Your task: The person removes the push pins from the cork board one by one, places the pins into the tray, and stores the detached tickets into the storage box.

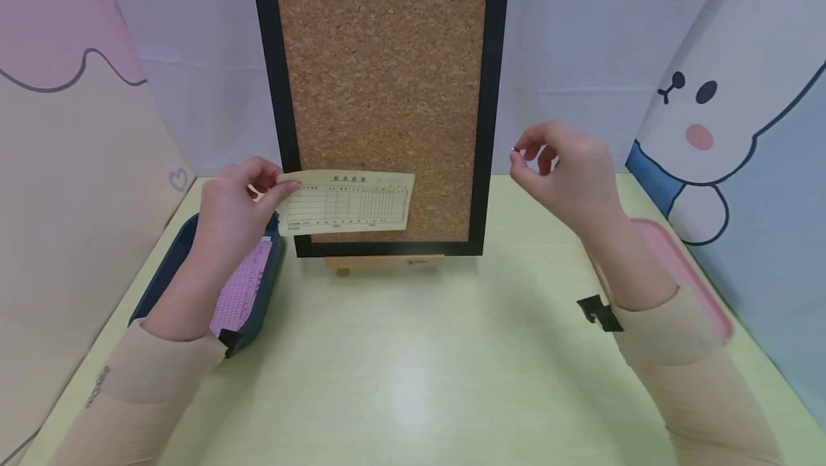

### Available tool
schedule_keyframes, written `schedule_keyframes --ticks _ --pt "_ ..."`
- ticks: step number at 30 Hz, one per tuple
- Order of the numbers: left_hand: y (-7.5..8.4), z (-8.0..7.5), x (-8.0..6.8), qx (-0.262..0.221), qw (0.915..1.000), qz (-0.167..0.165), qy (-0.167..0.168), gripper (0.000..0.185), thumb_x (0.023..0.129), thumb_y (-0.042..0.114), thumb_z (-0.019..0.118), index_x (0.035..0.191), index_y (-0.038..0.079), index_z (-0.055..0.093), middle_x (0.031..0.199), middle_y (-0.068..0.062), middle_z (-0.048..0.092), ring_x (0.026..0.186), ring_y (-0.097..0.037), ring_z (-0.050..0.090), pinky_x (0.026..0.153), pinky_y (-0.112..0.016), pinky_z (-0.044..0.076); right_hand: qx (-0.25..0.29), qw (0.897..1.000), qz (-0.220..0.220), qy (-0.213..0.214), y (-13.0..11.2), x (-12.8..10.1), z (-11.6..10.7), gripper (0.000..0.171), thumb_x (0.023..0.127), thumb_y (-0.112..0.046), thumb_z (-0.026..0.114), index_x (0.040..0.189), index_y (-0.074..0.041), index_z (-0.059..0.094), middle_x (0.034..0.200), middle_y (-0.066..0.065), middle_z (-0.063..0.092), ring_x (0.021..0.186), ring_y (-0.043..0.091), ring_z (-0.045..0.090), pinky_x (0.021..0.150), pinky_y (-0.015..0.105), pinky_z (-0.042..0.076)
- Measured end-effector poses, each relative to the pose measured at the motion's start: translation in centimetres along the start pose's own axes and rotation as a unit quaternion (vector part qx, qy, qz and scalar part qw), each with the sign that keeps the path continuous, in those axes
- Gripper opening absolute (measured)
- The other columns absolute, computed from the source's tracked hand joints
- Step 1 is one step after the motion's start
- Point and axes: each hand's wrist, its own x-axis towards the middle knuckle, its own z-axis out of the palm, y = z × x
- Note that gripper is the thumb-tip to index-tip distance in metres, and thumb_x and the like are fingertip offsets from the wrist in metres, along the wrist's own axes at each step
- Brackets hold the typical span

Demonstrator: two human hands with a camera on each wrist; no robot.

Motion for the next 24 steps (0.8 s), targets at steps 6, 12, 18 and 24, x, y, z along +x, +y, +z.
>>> schedule_keyframes --ticks 6,12,18,24 --pt "-0.2 -1.2 0.3 0.021 0.9993 0.03 -0.013 0.023 0.088 0.025 0.068 0.096 0.004 0.065 0.088 -0.014 0.062 0.087 -0.027 0.048 0.071 -0.036 0.038 -0.029 0.999 0.033 -0.014 0.3 -0.7 -1.5 0.015 0.083 -0.012 0.067 0.091 0.001 0.065 0.076 0.011 0.063 0.062 0.017 0.051 0.058 0.016 0.033" --pt "-0.4 -2.8 0.7 0.042 0.9974 0.048 -0.034 0.021 0.086 0.021 0.069 0.097 0.003 0.065 0.09 -0.015 0.062 0.089 -0.029 0.046 0.066 -0.034 0.035 -0.042 0.998 0.035 -0.01 1.4 -1.6 -2.7 0.015 0.082 -0.01 0.067 0.09 0.002 0.065 0.075 0.011 0.063 0.061 0.014 0.049 0.058 0.012 0.032" --pt "-0.6 -3.9 0.8 0.05 0.9958 0.066 -0.039 0.019 0.085 0.021 0.071 0.095 0.005 0.067 0.09 -0.014 0.062 0.086 -0.026 0.047 0.061 -0.025 0.034 -0.025 0.999 0.033 0.018 2.9 -2.7 -3.5 0.011 0.077 -0.004 0.067 0.087 0.002 0.067 0.073 0.011 0.063 0.062 0.004 0.043 0.061 0.007 0.031" --pt "-1.1 -4.7 1.1 0.059 0.9928 0.092 -0.05 0.014 0.084 0.016 0.072 0.091 0.005 0.067 0.089 -0.012 0.063 0.086 -0.024 0.047 0.063 -0.024 0.034 -0.033 0.998 0.045 0.033 4.2 -3.9 -4.3 0.012 0.076 -0.005 0.067 0.086 0.002 0.068 0.072 0.011 0.062 0.064 -0.005 0.04 0.062 0.007 0.031"
